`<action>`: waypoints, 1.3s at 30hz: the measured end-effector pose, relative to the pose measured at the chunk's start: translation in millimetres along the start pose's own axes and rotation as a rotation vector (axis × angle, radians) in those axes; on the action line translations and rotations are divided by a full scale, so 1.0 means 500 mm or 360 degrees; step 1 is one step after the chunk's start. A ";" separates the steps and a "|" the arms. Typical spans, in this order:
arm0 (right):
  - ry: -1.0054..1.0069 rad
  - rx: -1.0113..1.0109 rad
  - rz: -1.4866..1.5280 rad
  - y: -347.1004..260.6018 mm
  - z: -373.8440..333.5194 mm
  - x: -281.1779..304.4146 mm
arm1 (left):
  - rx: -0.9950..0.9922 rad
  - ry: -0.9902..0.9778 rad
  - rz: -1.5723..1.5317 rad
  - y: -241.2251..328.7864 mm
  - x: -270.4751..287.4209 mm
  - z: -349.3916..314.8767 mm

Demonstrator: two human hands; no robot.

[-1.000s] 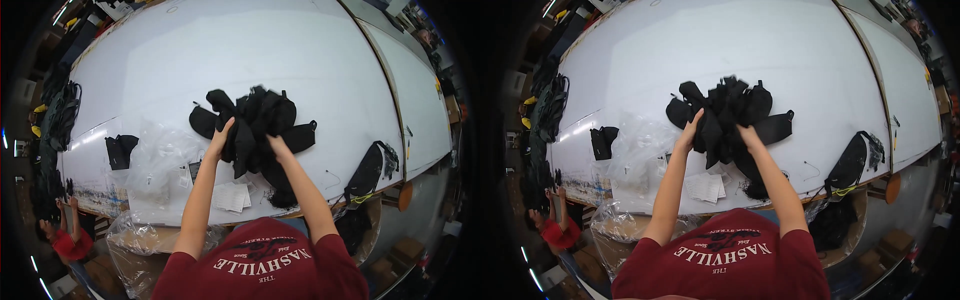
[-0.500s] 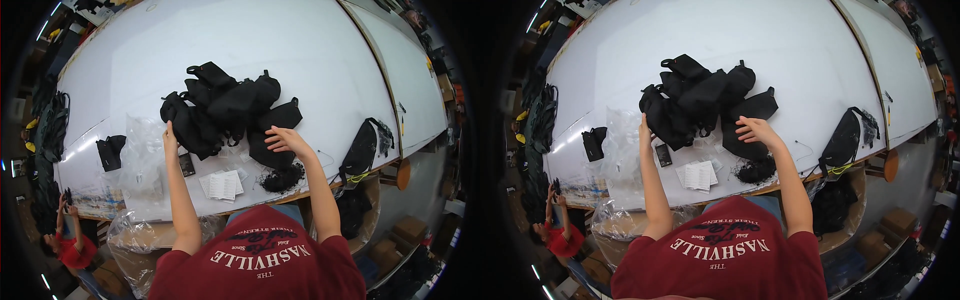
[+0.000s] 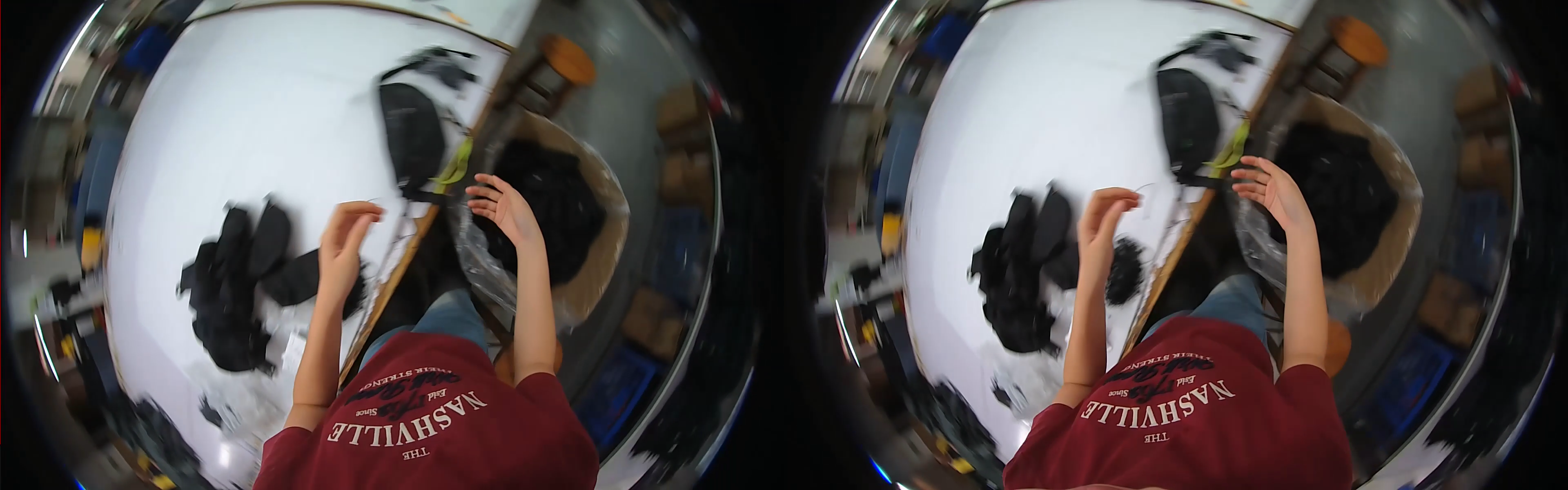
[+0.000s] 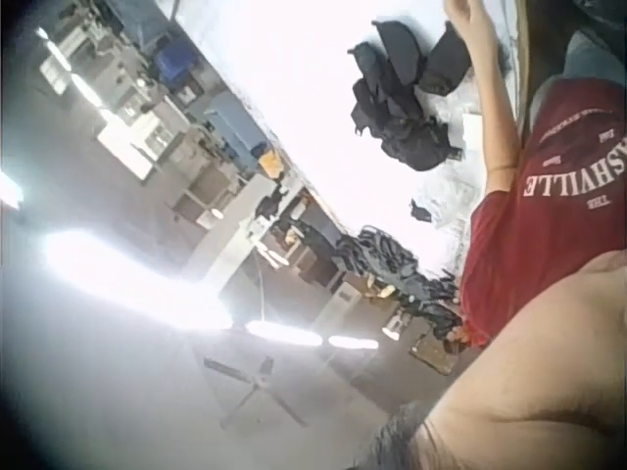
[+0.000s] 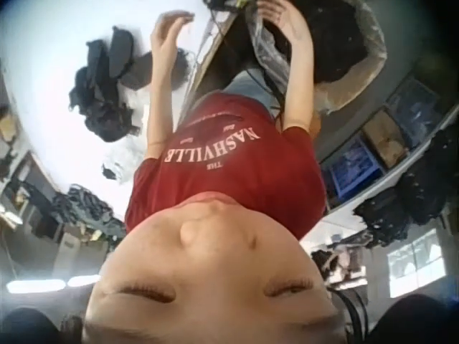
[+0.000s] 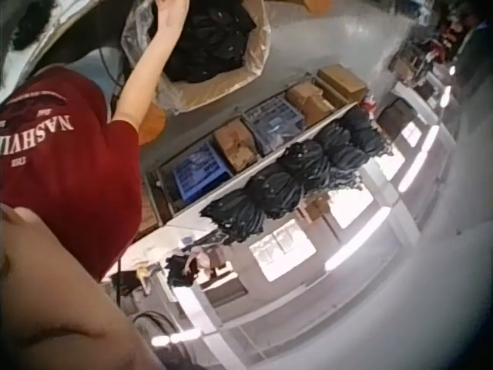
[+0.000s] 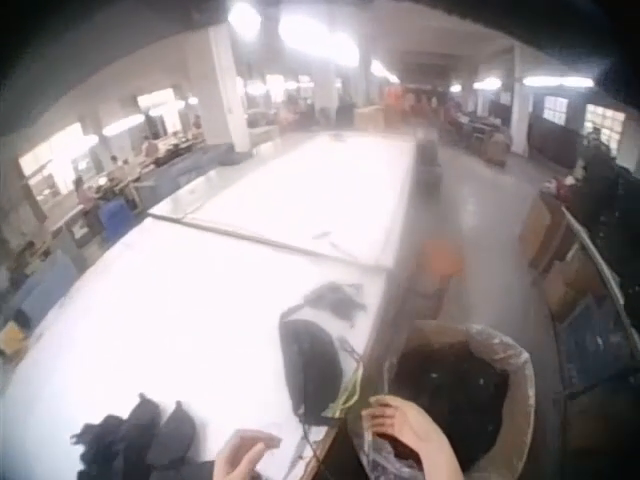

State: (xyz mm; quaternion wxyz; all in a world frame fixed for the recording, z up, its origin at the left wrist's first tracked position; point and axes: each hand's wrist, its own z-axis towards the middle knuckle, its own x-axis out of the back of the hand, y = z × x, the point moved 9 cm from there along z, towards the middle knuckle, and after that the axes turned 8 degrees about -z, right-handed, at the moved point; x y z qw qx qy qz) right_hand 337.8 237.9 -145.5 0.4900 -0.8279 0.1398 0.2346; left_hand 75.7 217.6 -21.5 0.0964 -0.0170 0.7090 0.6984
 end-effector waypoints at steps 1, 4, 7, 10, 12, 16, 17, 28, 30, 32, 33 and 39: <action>0.0111 0.0079 0.0178 -0.006 -0.014 0.095 | 0.0146 -0.0238 -0.0103 -0.043 -0.109 0.036; 0.0890 0.0176 0.0513 0.081 -0.083 0.434 | 0.0629 -0.0848 -0.0256 -0.230 -0.411 0.115; 0.1490 -0.0083 0.0423 0.293 -0.182 0.714 | 0.1253 -0.1034 -0.0066 -0.526 -0.593 0.144; 0.1801 -0.0623 0.0260 0.439 -0.226 0.841 | 0.1497 -0.0834 0.0455 -0.813 -0.604 0.214; 0.1811 -0.0742 0.0458 0.485 -0.238 0.902 | 0.1408 -0.0616 0.0736 -0.957 -0.580 0.297; 0.1881 -0.0725 0.0963 0.630 -0.267 1.066 | 0.1330 -0.0771 0.0975 -1.152 -0.652 0.374; 0.1782 -0.0686 0.1020 0.659 -0.237 1.098 | 0.1480 -0.0787 0.1038 -1.190 -0.660 0.379; 0.1631 0.0122 0.1416 0.774 0.010 1.181 | 0.1545 -0.0754 0.0489 -1.399 -0.768 0.301; 0.1607 0.0190 0.1401 0.765 0.007 1.169 | 0.1622 -0.0694 0.0317 -1.394 -0.792 0.263; 0.1252 0.0385 0.1452 0.670 0.031 1.091 | 0.1737 -0.0726 0.0103 -1.355 -0.818 0.212; 0.1324 0.0380 0.1502 0.674 0.020 1.088 | 0.1733 -0.0697 0.0135 -1.330 -0.826 0.205; 0.1268 0.0211 0.1440 0.573 -0.007 1.022 | 0.1780 -0.0748 -0.0047 -1.185 -0.818 0.161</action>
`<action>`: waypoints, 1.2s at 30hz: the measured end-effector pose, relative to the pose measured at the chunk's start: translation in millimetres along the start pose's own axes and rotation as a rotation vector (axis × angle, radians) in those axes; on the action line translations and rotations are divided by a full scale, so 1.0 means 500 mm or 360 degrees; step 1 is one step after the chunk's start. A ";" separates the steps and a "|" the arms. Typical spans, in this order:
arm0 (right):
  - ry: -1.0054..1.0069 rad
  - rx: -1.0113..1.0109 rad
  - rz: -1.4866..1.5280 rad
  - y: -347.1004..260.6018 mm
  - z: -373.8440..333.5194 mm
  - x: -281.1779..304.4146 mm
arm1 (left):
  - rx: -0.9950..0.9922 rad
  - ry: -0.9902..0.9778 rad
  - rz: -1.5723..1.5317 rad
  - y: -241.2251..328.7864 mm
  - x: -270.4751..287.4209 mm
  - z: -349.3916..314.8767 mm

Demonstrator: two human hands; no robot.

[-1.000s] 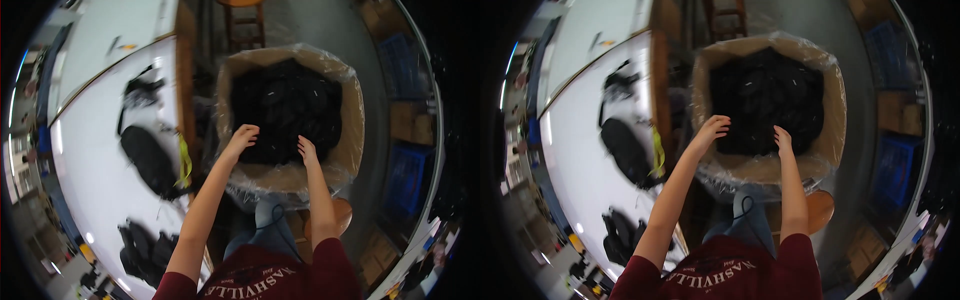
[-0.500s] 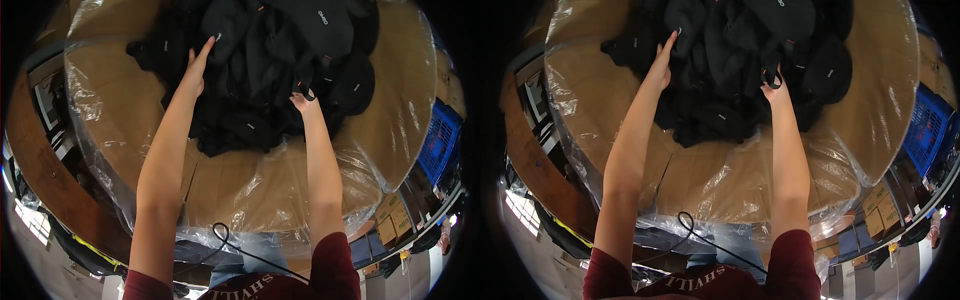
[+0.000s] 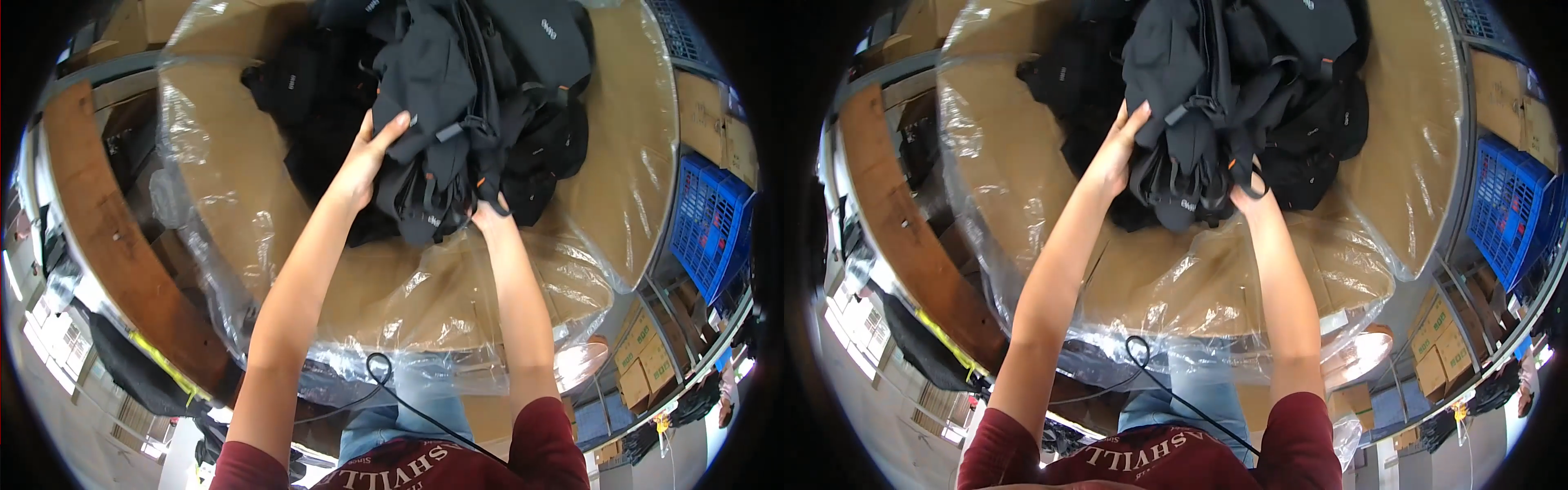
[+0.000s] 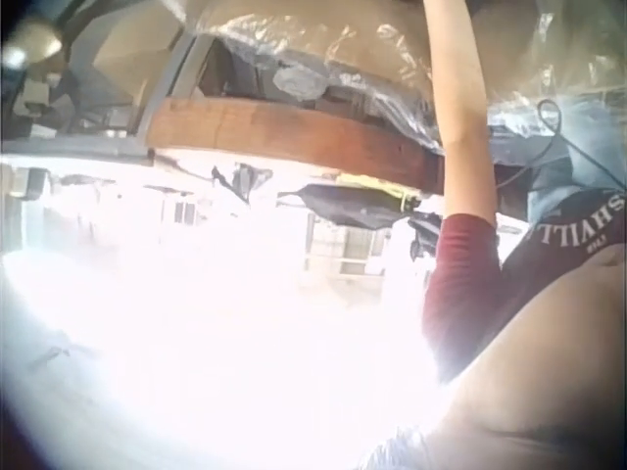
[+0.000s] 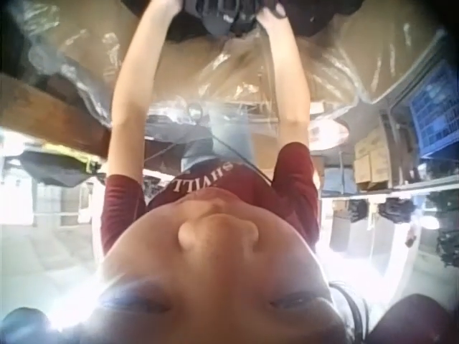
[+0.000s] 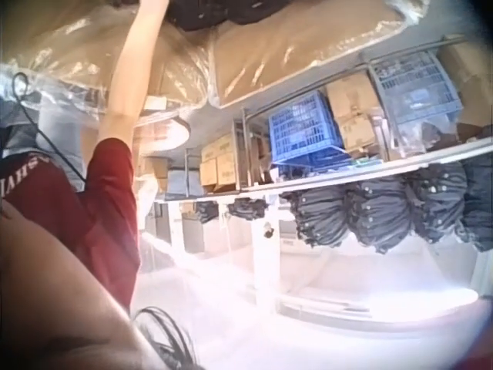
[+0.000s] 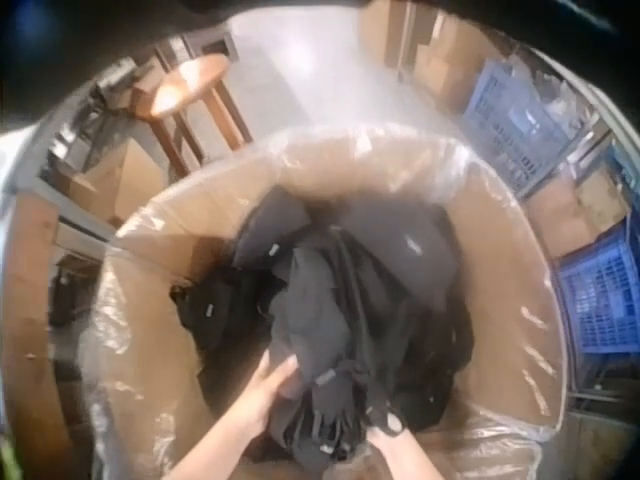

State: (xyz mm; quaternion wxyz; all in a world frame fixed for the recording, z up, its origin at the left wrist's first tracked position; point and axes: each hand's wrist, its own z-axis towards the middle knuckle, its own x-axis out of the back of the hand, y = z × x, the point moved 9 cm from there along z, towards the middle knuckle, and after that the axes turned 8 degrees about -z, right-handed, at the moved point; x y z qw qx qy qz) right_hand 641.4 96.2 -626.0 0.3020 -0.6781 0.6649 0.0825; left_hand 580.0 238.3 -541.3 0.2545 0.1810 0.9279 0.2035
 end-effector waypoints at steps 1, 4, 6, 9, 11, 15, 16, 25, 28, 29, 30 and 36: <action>-0.0041 -0.0010 -0.0023 0.028 -0.073 -0.035 | -0.0091 0.0004 0.0049 0.030 0.020 -0.041; -0.0097 0.0057 -0.0143 0.022 -0.171 -0.137 | -0.0119 0.0017 0.0059 0.063 0.044 -0.156; -0.0129 0.0106 -0.0236 0.012 -0.221 -0.193 | -0.0127 -0.0022 -0.0001 0.070 0.052 -0.230; -0.0215 0.0189 -0.0396 0.004 -0.335 -0.265 | -0.0242 -0.0094 -0.0062 0.100 0.040 -0.359; -0.0269 0.0268 -0.0510 0.001 -0.423 -0.302 | -0.0337 -0.0168 -0.0136 0.112 0.048 -0.443; -0.0357 0.0458 -0.0779 0.023 -0.597 -0.383 | -0.0295 -0.0024 -0.0348 0.120 0.086 -0.634; -0.0399 0.0484 -0.0858 0.034 -0.634 -0.419 | -0.0374 -0.0050 -0.0445 0.129 0.101 -0.693; -0.1187 0.0063 -0.1888 0.329 -0.899 -0.782 | -0.1224 -0.0023 -0.0818 0.191 0.309 -1.325; -0.1508 -0.0172 -0.2213 0.546 -0.961 -0.878 | -0.1637 0.0222 -0.1036 0.139 0.448 -1.526; -0.1592 -0.0232 -0.2315 0.641 -1.001 -0.895 | -0.1745 0.0271 -0.1167 0.101 0.493 -1.580; -0.1655 -0.0232 -0.2402 0.720 -1.038 -0.923 | -0.1814 0.0373 -0.1299 0.051 0.548 -1.608; -0.2241 -0.0283 -0.2606 1.133 -1.175 -0.914 | -0.2096 0.1159 -0.1734 -0.269 0.792 -1.755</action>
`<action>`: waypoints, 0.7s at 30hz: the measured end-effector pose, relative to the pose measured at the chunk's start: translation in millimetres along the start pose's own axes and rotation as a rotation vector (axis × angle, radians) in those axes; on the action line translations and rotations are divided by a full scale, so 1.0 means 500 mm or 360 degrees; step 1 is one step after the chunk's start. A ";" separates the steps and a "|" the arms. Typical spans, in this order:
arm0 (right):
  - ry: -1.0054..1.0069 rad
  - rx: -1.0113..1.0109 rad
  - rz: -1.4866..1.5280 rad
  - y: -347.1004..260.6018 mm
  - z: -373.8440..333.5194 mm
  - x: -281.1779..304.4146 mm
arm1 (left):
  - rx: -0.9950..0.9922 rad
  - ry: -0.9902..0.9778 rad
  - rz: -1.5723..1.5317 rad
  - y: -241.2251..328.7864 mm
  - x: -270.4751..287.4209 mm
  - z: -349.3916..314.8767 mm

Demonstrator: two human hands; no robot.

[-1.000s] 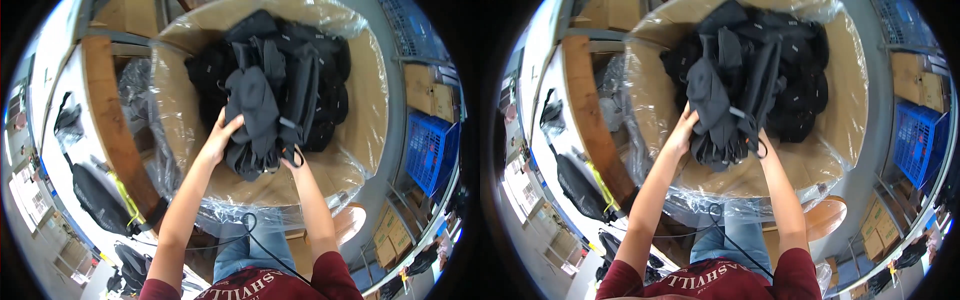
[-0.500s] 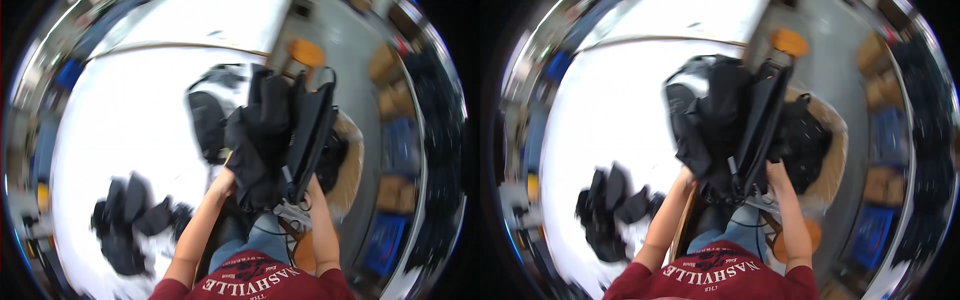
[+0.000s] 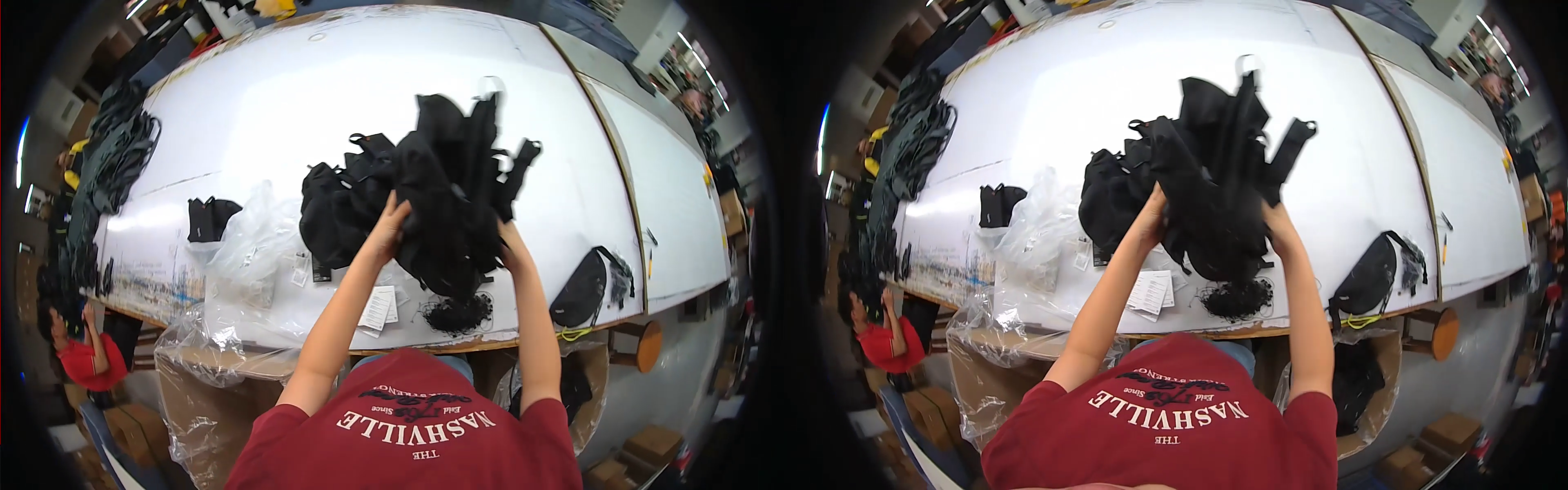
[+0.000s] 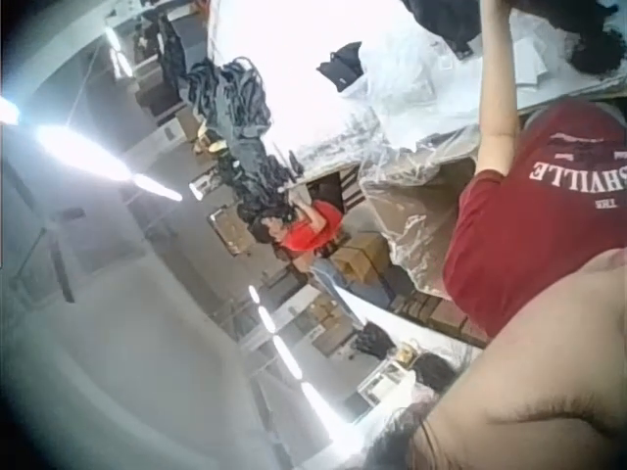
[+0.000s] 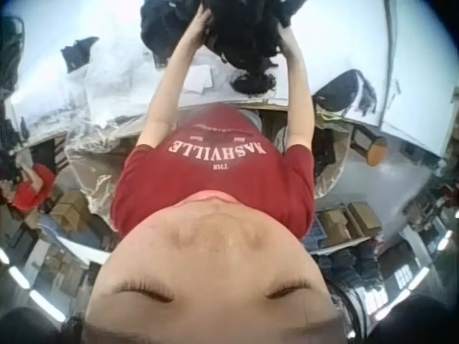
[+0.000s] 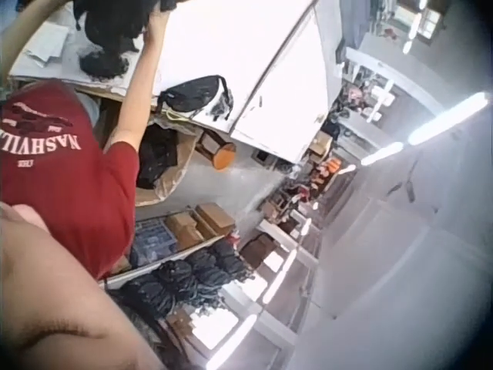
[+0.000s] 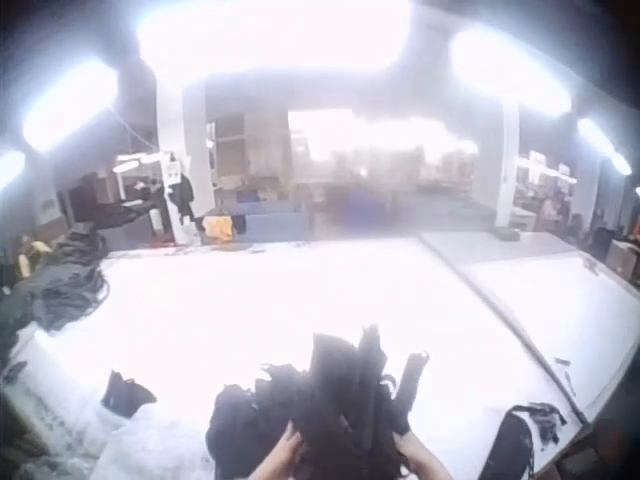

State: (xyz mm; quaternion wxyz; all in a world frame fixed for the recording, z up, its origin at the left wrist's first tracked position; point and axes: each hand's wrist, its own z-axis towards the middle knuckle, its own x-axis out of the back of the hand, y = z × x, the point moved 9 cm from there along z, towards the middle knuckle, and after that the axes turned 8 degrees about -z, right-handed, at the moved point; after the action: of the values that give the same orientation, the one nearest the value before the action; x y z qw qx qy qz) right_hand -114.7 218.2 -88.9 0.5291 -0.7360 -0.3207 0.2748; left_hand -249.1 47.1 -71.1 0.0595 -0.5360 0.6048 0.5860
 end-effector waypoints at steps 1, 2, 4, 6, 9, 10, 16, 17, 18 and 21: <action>-0.0086 -0.0175 -0.0287 0.049 0.062 -0.031 | -0.0099 0.0074 0.0011 0.010 0.075 0.025; -0.0069 -0.0175 -0.0397 0.063 0.097 -0.080 | -0.0081 0.0338 0.0076 0.015 0.153 0.029; 0.0256 -0.0082 -0.0873 0.168 0.212 -0.093 | -0.0064 0.0632 0.0182 0.016 0.258 0.057; 0.0251 -0.0032 -0.1266 0.151 0.233 -0.219 | -0.0206 0.0674 0.0200 0.027 0.395 0.057; 0.0290 -0.0199 -0.1427 0.123 0.257 -0.249 | -0.0185 0.0815 0.0192 0.026 0.421 0.066; 0.0224 -0.0151 -0.1315 0.134 0.275 -0.231 | -0.0092 0.0975 0.0207 0.030 0.412 0.060; -0.0273 -0.0577 -0.1014 0.076 0.213 -0.151 | -0.0408 0.1090 0.1157 0.176 0.360 -0.023; -0.0300 -0.0562 -0.1004 0.057 0.192 -0.135 | -0.0443 0.1108 0.1224 0.193 0.343 -0.039; -0.0240 -0.0581 -0.1115 0.068 0.187 -0.098 | -0.0455 0.1132 0.1295 0.193 0.347 -0.048; -0.0228 -0.0593 -0.1142 0.066 0.144 -0.051 | -0.0559 0.1199 0.1432 0.208 0.372 -0.080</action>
State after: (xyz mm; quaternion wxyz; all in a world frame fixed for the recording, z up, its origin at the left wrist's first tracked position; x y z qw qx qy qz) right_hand -178.7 234.5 -139.4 0.4253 -0.6397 -0.6374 0.0607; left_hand -379.1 -118.6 -121.9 -0.5009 -0.4002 0.6456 0.4149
